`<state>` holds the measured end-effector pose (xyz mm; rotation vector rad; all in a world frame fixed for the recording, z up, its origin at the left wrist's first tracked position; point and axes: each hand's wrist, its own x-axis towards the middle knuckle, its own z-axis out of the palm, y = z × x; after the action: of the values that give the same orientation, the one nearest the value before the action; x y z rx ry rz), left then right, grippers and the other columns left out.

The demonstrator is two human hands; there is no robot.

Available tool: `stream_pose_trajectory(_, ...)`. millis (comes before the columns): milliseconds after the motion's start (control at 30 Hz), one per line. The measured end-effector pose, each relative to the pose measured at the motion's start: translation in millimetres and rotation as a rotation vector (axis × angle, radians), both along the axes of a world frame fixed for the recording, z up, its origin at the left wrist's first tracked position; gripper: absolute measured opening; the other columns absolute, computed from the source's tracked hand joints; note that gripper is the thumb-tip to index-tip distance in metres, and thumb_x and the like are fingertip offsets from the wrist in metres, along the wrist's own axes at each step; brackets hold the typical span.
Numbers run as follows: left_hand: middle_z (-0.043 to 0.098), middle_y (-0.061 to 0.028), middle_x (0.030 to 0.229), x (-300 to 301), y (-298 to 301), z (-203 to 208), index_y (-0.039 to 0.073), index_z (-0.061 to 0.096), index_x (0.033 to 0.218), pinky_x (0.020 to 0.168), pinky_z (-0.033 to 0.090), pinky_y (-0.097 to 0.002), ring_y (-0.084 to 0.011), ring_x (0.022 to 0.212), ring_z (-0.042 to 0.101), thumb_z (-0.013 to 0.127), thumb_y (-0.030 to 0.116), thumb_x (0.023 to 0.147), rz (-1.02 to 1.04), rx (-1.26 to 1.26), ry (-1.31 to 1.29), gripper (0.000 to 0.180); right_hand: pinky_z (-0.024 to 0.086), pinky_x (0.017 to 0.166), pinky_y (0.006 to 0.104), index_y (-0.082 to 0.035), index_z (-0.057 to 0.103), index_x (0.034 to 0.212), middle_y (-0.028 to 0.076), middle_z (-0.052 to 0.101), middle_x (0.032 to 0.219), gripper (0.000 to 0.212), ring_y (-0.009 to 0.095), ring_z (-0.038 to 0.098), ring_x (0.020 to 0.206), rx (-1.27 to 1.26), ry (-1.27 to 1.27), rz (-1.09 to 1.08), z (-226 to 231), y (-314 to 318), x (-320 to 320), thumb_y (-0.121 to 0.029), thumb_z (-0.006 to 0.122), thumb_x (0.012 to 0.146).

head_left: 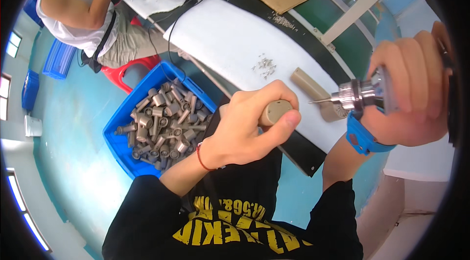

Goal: The recorder is assembling small handheld fans using an electric screwdriver to secure the housing parts.

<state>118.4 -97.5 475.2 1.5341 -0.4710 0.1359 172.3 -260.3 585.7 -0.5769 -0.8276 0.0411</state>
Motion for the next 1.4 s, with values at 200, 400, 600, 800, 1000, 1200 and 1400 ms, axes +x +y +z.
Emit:
stream_pose_trajectory(200, 0.054, -0.0070, 0.057, 34.1, -31.9, 0.2, 0.004, 0.053, 0.085, 0.048, 0.039, -0.0278, -0.0177, 0.049, 0.053, 0.058, 0.011, 0.084, -0.123, -0.112, -0.078, 0.008, 0.037, 0.052, 0.0230, -0.003, 0.043, 0.093, -0.002, 0.045, 0.057, 0.007, 0.005, 0.042, 0.048, -0.281, 0.016, 0.099, 37.0, -4.7, 3.3, -0.007, 0.039, 0.089)
stream_pose_trajectory(400, 0.051, -0.0113, 0.057, 36.5, -50.0, -5.9, 0.003, 0.052, 0.084, 0.048, 0.039, -0.0321, -0.0276, 0.048, 0.049, 0.059, 0.013, 0.082, -0.166, -0.116, -0.060, 0.012, 0.039, 0.055, 0.0246, -0.005, 0.040, 0.110, -0.002, 0.045, 0.059, 0.022, 0.008, 0.045, 0.050, -0.338, -0.143, 0.125, 10.1, -7.9, 20.2, -0.007, 0.039, 0.088)
stream_pose_trajectory(600, 0.050, -0.0144, 0.057, 41.2, -46.5, -9.3, 0.002, 0.050, 0.083, 0.048, 0.038, -0.0347, -0.0326, 0.049, 0.046, 0.059, 0.014, 0.082, -0.115, -0.071, -0.064, 0.015, 0.039, 0.055, 0.0242, -0.005, 0.040, 0.110, -0.003, 0.045, 0.060, 0.023, 0.008, 0.044, 0.051, -0.346, -0.129, 0.130, 1.8, -1.9, 28.3, -0.009, 0.039, 0.088)
stream_pose_trajectory(800, 0.050, -0.0155, 0.057, 41.9, -51.1, -4.9, 0.002, 0.052, 0.084, 0.050, 0.039, -0.0358, -0.0335, 0.051, 0.045, 0.059, 0.015, 0.082, -0.118, -0.099, -0.084, 0.015, 0.038, 0.054, 0.0243, -0.006, 0.041, 0.107, -0.003, 0.044, 0.059, 0.021, 0.008, 0.043, 0.050, -0.552, -0.159, 0.078, 15.2, -7.0, 23.0, -0.008, 0.040, 0.087)
stream_pose_trajectory(1000, 0.049, -0.0171, 0.056, 41.7, -47.8, -0.3, 0.001, 0.053, 0.085, 0.050, 0.038, -0.0359, -0.0336, 0.051, 0.044, 0.059, 0.015, 0.083, -0.136, -0.057, -0.022, 0.015, 0.036, 0.052, 0.0244, -0.007, 0.043, 0.104, -0.004, 0.043, 0.058, 0.019, 0.008, 0.040, 0.049, -0.781, -0.215, 0.031, 30.2, -6.3, 14.6, -0.008, 0.041, 0.085)
stream_pose_trajectory(1200, 0.046, -0.0167, 0.054, 42.4, -48.3, -6.7, 0.001, 0.053, 0.086, 0.050, 0.037, -0.0357, -0.0329, 0.050, 0.041, 0.058, 0.015, 0.083, -0.102, -0.063, -0.032, 0.015, 0.036, 0.051, 0.0240, -0.008, 0.045, 0.099, -0.003, 0.043, 0.058, 0.014, 0.007, 0.039, 0.047, -0.584, -0.150, 0.163, 15.1, -3.1, 21.5, -0.008, 0.041, 0.085)
stream_pose_trajectory(1400, 0.045, -0.0164, 0.055, 44.0, -51.5, -6.5, 0.000, 0.052, 0.085, 0.050, 0.037, -0.0356, -0.0318, 0.050, 0.038, 0.058, 0.014, 0.083, -0.124, -0.117, -0.038, 0.015, 0.036, 0.049, 0.0241, -0.008, 0.045, 0.100, -0.004, 0.042, 0.057, 0.014, 0.007, 0.040, 0.046, -0.637, -0.252, 0.229, 17.7, -3.5, 29.5, -0.010, 0.044, 0.085)
